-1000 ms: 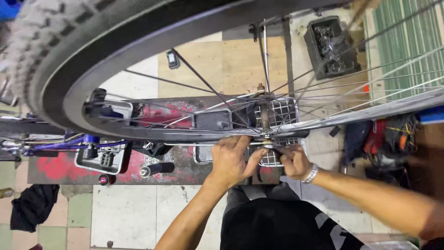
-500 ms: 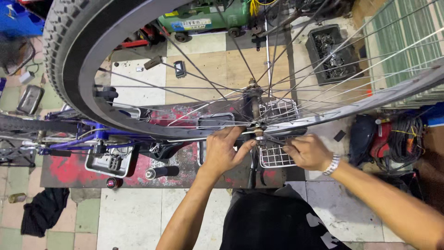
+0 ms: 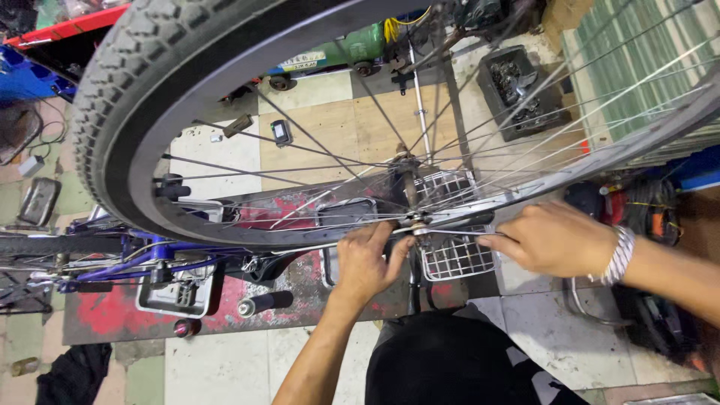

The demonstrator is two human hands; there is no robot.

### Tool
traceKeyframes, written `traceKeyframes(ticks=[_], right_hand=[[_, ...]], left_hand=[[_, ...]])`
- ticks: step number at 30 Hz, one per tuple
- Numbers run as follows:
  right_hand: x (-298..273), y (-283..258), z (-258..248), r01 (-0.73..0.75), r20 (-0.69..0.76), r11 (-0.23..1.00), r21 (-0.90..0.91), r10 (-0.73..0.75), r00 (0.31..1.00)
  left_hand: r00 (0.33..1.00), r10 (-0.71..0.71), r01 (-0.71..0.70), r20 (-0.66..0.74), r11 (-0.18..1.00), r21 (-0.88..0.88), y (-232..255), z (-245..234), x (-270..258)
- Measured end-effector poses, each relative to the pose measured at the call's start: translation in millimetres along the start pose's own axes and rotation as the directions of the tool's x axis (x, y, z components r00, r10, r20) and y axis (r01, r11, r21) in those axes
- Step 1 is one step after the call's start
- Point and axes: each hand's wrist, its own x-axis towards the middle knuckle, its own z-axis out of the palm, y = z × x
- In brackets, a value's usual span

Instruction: The person works on the rear wheel hub of a blue bicycle, using a wrench to tighten nuts and a screwdriver to adjust components. They manipulate the wheel and handlebars, then move trays and a fan before repositioning the bicycle on the floor.

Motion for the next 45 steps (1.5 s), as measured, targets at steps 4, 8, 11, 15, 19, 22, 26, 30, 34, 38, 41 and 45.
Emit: traceKeyframes(ticks=[4,8,11,15,19,22,26,30,34,38,41,45], right_hand=[[14,21,5,0.109,0.128,0.959,0.261,-0.146,0.981],[19,33,19,-0.053,0.295,0.975,0.217,-0.013,0.955],[24,51,37,0.072,0.230,0.963,0.258,-0.134,0.964],[38,75,97,0.270,-0.055,0.887,0.374,-0.269,0.962],[89,47,167,0.441,-0.294,0.809,0.388,-0.345,0.892],[98,36,177,0.655,-0.527,0.731,0.189,-0.488,0.696],[80,32,174,0.659,-0.674,0.635,0.403,-0.282,0.683],[86,43,177,0.613,-0.619,0.706,0.354,-0.315,0.720],[80,58,162,0.536,-0.539,0.813,0.226,-0.354,0.764],[49,50,122,0.389,-0.390,0.919,0.062,-0.336,0.857],[24,38,75,0.199,-0.201,0.974,0.105,-0.175,0.964],[7,17,33,0.091,-0.091,0.994,0.063,-0.085,0.992]], left_hand=[[0.999,-0.007,0.008,0.031,1.000,-0.023,-1,2,-1],[0.999,0.033,-0.032,0.015,0.999,-0.034,-4,2,-2],[0.999,0.018,-0.017,0.028,0.999,-0.044,-5,4,-1],[0.999,0.040,-0.037,0.034,0.995,-0.094,-1,2,1],[0.997,0.021,-0.015,0.069,0.996,-0.086,-3,-1,4],[0.998,-0.025,0.029,0.049,0.997,-0.072,-5,3,2],[0.999,0.019,-0.021,-0.033,0.997,-0.073,1,2,2],[1.000,0.013,-0.012,0.017,0.997,-0.080,-1,-2,3],[0.998,0.019,-0.014,0.066,0.997,-0.072,-4,-9,3],[0.997,0.043,-0.040,0.067,0.998,-0.054,-6,-8,2],[0.996,0.050,-0.047,0.067,0.998,-0.048,-6,-7,4],[0.997,0.055,-0.052,0.063,0.998,-0.040,-6,-9,2]])
